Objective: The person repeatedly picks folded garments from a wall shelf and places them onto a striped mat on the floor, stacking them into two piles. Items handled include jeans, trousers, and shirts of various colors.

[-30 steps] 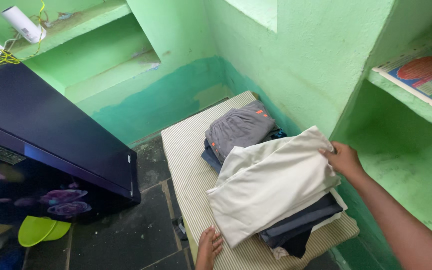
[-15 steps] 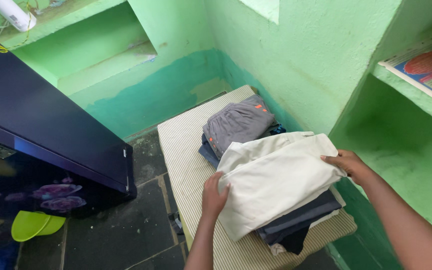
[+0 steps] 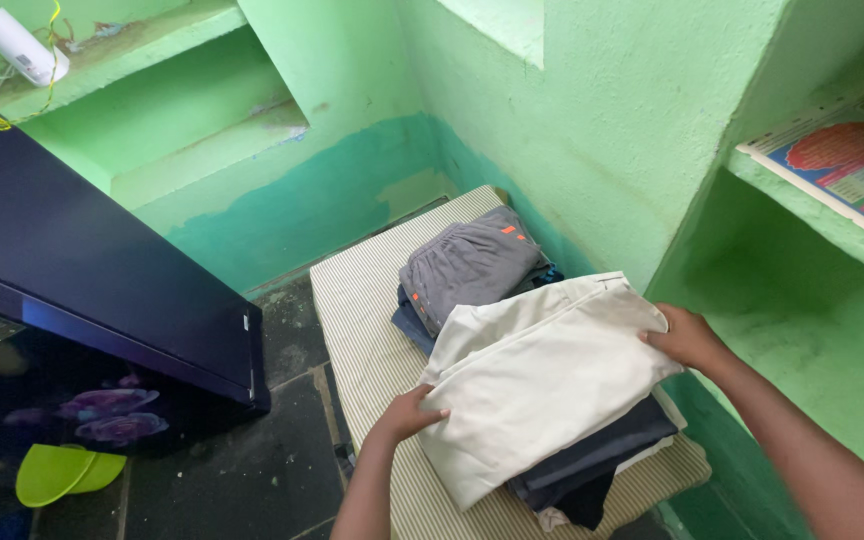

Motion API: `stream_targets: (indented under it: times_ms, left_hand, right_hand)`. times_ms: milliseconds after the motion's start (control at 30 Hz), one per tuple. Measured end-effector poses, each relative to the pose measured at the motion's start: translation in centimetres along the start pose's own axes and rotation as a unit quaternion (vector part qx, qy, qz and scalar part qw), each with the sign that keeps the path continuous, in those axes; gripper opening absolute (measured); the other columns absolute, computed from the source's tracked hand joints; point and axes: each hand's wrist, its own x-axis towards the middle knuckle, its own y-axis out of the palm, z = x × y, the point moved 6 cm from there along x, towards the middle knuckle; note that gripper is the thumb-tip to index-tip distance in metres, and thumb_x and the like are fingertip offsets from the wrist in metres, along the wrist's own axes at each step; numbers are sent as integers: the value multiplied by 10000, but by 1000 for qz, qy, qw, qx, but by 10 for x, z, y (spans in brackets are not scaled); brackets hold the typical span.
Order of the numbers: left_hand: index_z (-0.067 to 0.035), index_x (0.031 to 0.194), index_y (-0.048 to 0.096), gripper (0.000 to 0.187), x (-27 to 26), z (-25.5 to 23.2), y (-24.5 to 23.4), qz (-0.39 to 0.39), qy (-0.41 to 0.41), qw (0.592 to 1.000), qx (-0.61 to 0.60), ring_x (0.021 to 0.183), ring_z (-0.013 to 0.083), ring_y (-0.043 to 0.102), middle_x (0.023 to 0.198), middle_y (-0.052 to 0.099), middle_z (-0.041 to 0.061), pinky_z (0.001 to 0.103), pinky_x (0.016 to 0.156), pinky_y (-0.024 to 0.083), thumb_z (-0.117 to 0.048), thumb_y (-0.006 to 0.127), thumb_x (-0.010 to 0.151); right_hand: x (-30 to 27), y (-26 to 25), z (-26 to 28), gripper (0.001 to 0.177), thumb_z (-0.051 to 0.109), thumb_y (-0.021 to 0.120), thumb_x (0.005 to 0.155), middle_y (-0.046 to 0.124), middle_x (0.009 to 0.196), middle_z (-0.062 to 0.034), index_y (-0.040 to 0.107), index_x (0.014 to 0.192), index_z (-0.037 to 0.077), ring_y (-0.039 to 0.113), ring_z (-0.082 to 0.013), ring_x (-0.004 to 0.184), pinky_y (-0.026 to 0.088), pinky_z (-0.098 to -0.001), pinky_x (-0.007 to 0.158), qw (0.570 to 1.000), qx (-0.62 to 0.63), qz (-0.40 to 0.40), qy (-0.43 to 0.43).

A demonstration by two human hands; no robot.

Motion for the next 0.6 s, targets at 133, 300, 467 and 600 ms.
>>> stream_targets:
  times_ms: [133,300,467,600]
  left_hand:
    - [-115,1271,722,654,11,11,-18,9,-43,998,-37,1142,308,701,1252,745,160,388,1025,515,-519,784,761]
    - [-128,1300,703,610,19,3,-42,22,-49,978,-201,1114,337,731,1223,744,192,445,978,567,-513,643,831]
    - [-67,1298,646,632,26,-31,-5,-58,82,993,-70,1245,321,623,1322,663,183,427,1071,482,-495,732,841]
    - [-90,1259,672,671,23,-21,0,-64,55,988,-130,1226,295,626,1285,687,144,416,1037,475,-481,817,732]
  right_hand:
    - [-17,-11,23,554,346,764,852,738,1176,-151,647,1380,227,710,-344,1083,566,-476,930,984,-159,-48,56]
    - [-39,-14,55,396,244,660,917,740,1215,-71,666,1312,223,718,-323,1082,578,-476,905,966,-242,-83,25]
    - [-44,2,49,268,262,678,897,712,1158,-62,686,1148,169,694,-284,1115,573,-436,925,955,-243,-157,-63]
    - [-7,19,7,513,331,799,787,724,1233,-74,678,1246,135,712,-265,1099,572,-406,927,997,-48,-52,-8]
